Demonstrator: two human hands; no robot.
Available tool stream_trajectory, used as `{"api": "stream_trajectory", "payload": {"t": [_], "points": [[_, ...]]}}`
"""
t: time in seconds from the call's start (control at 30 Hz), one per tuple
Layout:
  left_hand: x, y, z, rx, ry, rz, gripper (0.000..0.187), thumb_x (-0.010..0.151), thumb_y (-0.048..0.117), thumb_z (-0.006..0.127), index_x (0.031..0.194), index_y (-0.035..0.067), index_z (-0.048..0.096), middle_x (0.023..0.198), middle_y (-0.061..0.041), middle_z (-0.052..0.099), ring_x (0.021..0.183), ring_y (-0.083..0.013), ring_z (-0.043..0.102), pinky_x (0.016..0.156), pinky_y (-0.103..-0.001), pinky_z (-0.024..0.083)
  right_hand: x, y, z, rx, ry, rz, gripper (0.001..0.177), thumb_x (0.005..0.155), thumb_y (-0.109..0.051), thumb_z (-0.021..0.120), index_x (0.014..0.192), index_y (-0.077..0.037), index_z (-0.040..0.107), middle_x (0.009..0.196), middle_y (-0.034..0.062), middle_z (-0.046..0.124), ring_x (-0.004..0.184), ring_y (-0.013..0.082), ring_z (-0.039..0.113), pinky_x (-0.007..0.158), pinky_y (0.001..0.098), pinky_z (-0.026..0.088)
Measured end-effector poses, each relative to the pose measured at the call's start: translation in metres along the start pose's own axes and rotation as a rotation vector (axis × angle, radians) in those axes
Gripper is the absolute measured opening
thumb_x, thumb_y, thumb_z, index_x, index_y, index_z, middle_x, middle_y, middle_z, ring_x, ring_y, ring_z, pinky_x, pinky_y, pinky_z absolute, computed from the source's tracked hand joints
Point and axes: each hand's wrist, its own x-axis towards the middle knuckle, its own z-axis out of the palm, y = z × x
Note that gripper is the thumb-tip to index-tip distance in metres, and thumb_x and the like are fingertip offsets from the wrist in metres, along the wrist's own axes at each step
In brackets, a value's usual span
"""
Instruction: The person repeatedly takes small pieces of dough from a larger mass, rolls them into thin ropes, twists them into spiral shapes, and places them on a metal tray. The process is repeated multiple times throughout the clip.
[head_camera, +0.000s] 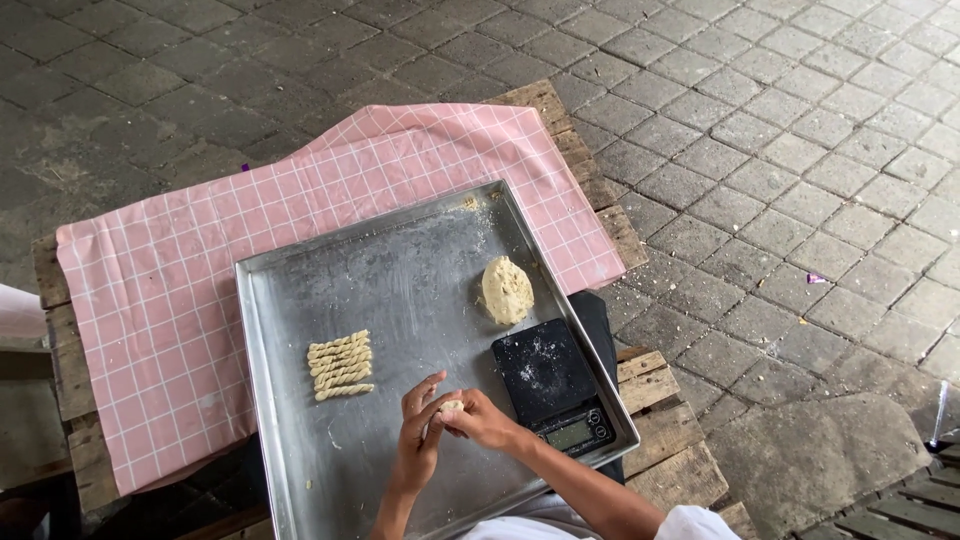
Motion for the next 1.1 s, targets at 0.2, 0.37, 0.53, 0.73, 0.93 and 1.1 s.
{"api": "stream_trajectory", "payload": {"t": [0.2,0.37,0.53,0.73,0.93,1.1], "points": [[0.002,0.001,-0.001,0.106,-0.071,0.05,0.046,0.107,0.029,0.05,0.15,0.013,0.051,0.156,-0.009,0.049,0.145,-0.0257,0.039,0.119,-0.045,0.041,0.002,0.011,-0.007,-0.03,0.061,0.06,0.049,0.109,-0.04,0.049,0.066,-0.016,0.05,0.059,-0.004,0.044,0.054,0.006,0.038,0.053,0.0249,0.03],[0.004,0.0,-0.002,-0.022,-0.064,-0.044,0.049,0.099,0.041,0.061,0.138,0.01,0.063,0.138,-0.01,0.068,0.132,-0.026,0.058,0.11,-0.043,0.051,-0.001,0.002,-0.005,-0.007,0.007,0.017,0.05,0.111,-0.039,0.048,0.066,-0.018,0.05,0.06,-0.0046,0.042,0.055,0.0058,0.036,0.055,0.0242,0.028],[0.0,-0.011,0.0,-0.177,0.061,-0.064,0.015,0.101,0.014,0.062,0.113,0.01,0.069,0.115,-0.013,0.075,0.115,-0.0231,0.071,0.121,-0.04,0.04,-0.003,-0.005,0.004,0.023,-0.023,0.012,0.055,0.11,-0.054,0.03,0.072,-0.016,0.045,0.069,-0.004,0.038,0.062,0.0084,0.035,0.061,0.0253,0.034],[0.001,-0.023,0.004,-0.423,0.222,-0.023,0.024,0.106,0.022,0.058,0.098,0.005,0.072,0.094,-0.006,0.073,0.098,-0.0177,0.069,0.123,-0.046,0.043,-0.002,0.025,0.003,0.248,-0.168,-0.042,0.051,0.114,-0.044,0.034,0.09,-0.008,0.06,0.08,0.0051,0.057,0.067,0.0137,0.055,0.068,0.0263,0.049],[0.005,0.012,0.002,-0.09,0.021,0.018,0.037,0.111,0.029,0.039,0.111,0.011,0.071,0.131,-0.014,0.069,0.128,-0.0285,0.06,0.107,-0.046,0.051,-0.001,0.029,0.007,0.139,-0.075,0.023,0.048,0.107,-0.049,0.052,0.077,-0.012,0.055,0.064,0.0013,0.048,0.056,0.01,0.044,0.054,0.0249,0.037],[0.005,0.021,0.002,-0.045,-0.049,0.034,0.054,0.112,0.039,0.025,0.129,0.006,0.065,0.139,-0.013,0.063,0.135,-0.0283,0.054,0.115,-0.046,0.044,-0.001,0.039,0.008,0.047,0.003,0.029,0.047,0.11,-0.043,0.045,0.071,-0.017,0.048,0.061,-0.0042,0.037,0.054,0.0072,0.033,0.052,0.0259,0.026]]}}
